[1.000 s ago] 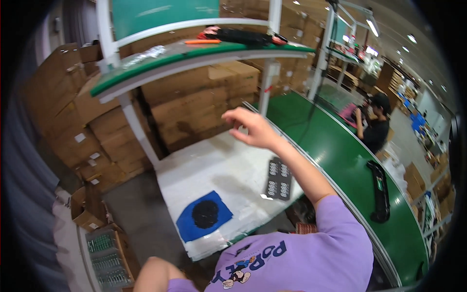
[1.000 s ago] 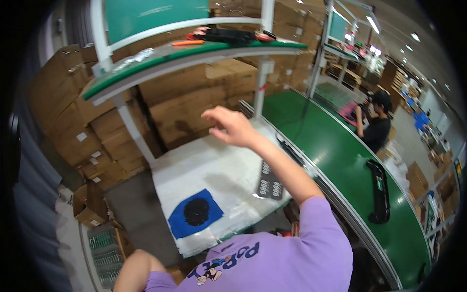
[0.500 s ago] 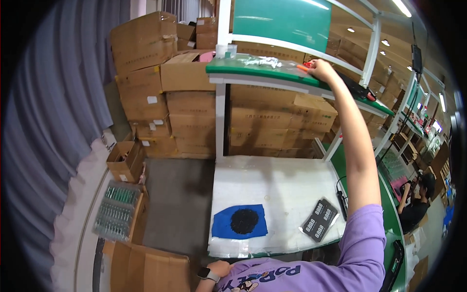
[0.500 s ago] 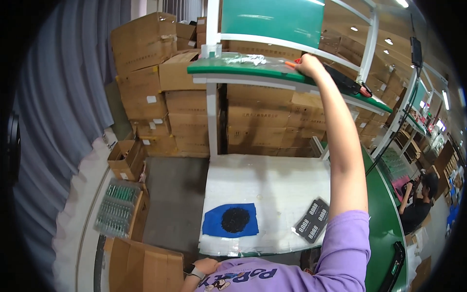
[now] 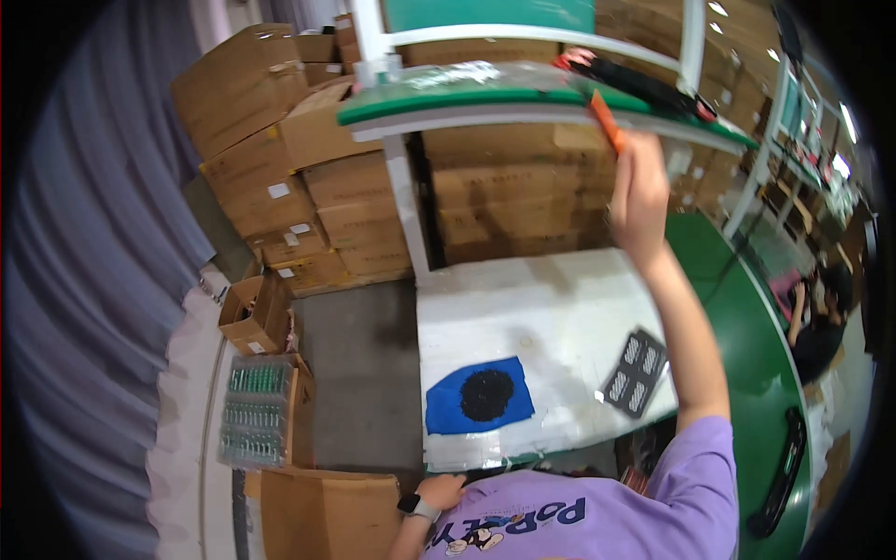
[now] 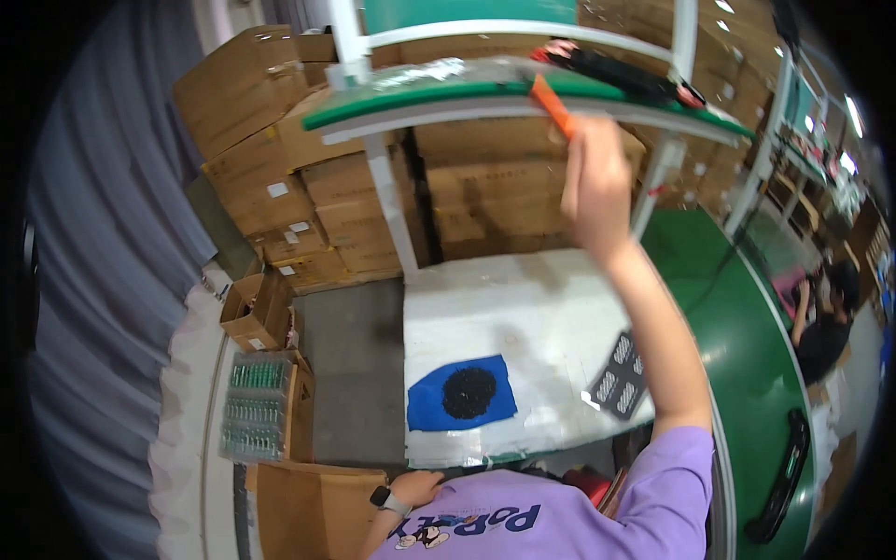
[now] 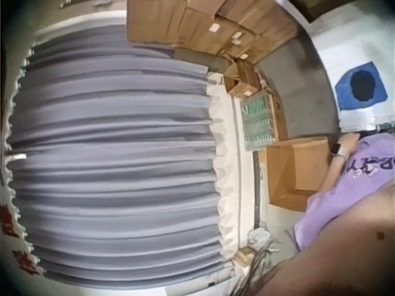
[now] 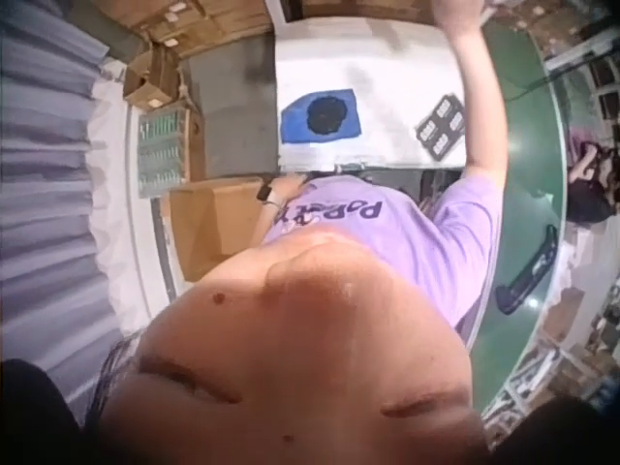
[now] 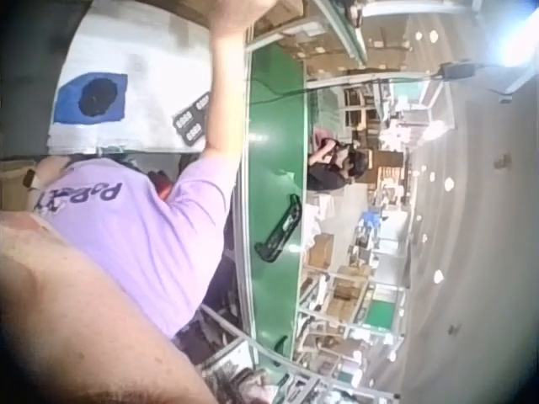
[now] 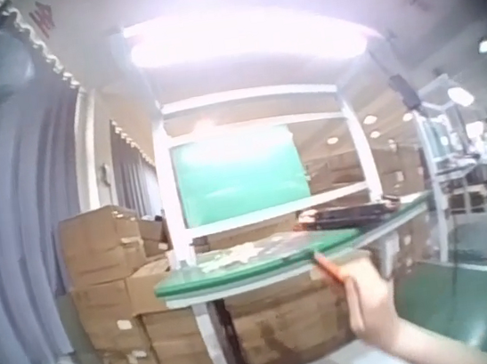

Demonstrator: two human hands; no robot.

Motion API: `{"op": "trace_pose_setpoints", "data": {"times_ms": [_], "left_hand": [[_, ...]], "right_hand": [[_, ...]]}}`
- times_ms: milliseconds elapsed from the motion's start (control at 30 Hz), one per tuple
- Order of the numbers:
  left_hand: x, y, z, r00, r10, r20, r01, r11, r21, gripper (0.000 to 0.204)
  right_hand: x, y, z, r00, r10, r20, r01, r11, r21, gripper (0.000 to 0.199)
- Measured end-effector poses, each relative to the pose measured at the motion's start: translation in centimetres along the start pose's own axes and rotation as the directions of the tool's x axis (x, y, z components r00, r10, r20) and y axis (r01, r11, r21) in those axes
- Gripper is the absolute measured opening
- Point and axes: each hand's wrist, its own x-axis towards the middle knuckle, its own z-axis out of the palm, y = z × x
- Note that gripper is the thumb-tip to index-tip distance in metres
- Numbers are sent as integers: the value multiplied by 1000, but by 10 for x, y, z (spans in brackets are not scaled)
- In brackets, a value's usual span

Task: Assembling small electronic components into digital clock display panels at a factory workstation.

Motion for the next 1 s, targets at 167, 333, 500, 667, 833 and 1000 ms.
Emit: {"op": "trace_pose_setpoints", "data": {"times_ms": [167, 333, 500, 667, 833, 1000], "left_hand": [[56, 40, -20, 976, 215, -38, -191, 926, 326, 25], [93, 79, -56, 909, 346, 232, -417, 742, 525, 26], [125, 164, -97, 621, 638, 455, -749, 653, 107, 24], [136, 322, -188, 347, 886, -308, -931, 366, 5, 39], [106, 416, -251, -56, 845, -532, -998, -37, 47, 94], [182, 436, -285, -109, 823, -558, -990, -40, 134, 91]], "right_hand": [[-291, -84, -94, 539, 686, 488, -770, 636, -44, 20], [-528, -176, -244, -638, 770, 22, -763, -635, 122, 27], [-625, -262, -380, -435, 692, -577, -839, -544, -20, 18], [-577, -244, -392, -471, 656, -591, -849, -519, 99, 19], [-469, -98, -398, -553, 817, -164, -833, -545, 94, 23], [-560, -22, -404, -330, 944, 22, -834, -280, -475, 34]]}}
